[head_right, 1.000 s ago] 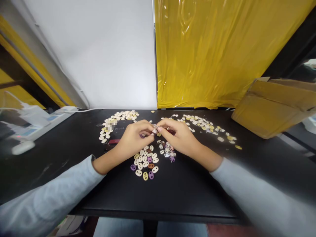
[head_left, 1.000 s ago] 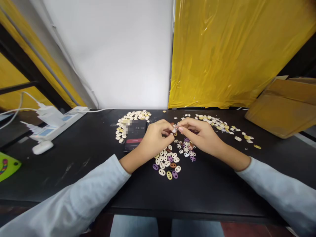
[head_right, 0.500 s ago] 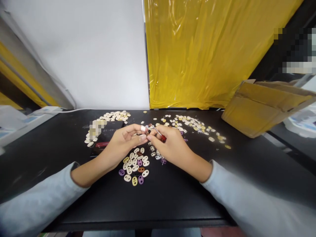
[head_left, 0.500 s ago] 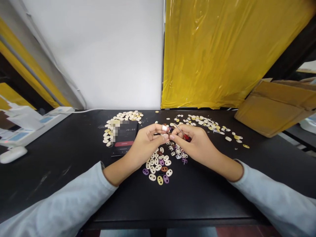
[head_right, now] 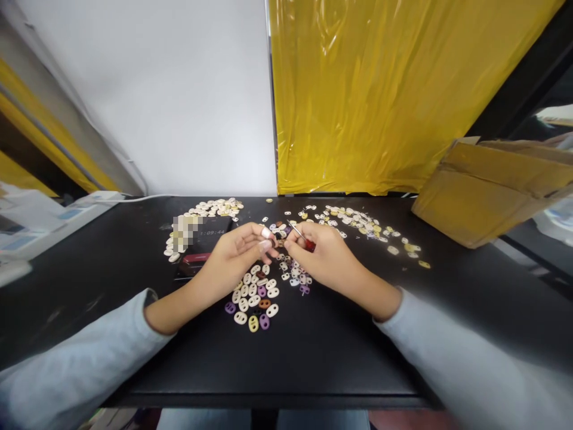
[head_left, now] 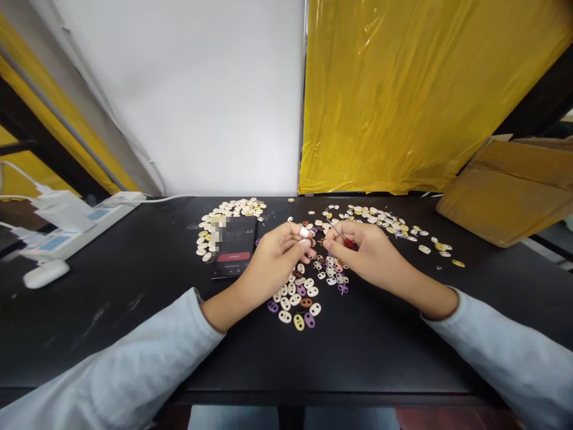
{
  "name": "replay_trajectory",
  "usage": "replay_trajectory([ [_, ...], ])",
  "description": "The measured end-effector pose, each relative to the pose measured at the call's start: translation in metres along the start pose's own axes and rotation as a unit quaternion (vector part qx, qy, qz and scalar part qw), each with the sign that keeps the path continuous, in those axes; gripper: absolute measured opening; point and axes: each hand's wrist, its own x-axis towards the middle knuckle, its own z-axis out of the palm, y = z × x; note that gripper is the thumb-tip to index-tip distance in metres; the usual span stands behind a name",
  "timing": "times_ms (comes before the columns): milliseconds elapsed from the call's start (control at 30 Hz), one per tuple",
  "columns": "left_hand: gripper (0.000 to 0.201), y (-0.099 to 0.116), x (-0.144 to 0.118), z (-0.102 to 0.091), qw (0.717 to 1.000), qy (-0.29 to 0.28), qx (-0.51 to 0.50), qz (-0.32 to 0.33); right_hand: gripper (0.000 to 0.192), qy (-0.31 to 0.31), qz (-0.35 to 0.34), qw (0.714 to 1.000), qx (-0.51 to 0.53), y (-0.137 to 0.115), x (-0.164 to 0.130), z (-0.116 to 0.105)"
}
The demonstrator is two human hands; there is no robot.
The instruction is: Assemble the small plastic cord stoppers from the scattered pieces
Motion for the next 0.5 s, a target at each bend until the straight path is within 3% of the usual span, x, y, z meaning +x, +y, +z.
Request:
replay_trajectory([
  [133, 0.006, 0.007, 0.000, -0.007, 0.997, 0.023, 0.074, 0.003, 0.013, -0.078, 0.035, 0.994, -0.063, 0.008, 0.002, -0.012],
  [233, 0.011, 0.011, -0.003, -0.011, 0.981, -0.011, 0.195, 0.016, 0.017, -0.099, 0.037, 0.988, -0.115, 0.012, 0.004, -0.021],
  [367, 0.019, 0.015, -0.005, -0.012, 0.933, -0.054, 0.353, 0.042, 0.019, -0.061, 0.011, 0.985, -0.158, 0.018, 0.008, -0.028],
  [500, 0.020, 0.017, -0.002, -0.014, 0.908, -0.042, 0.408, 0.086, 0.022, -0.004, -0.030, 0.987, -0.158, 0.026, 0.014, -0.023],
])
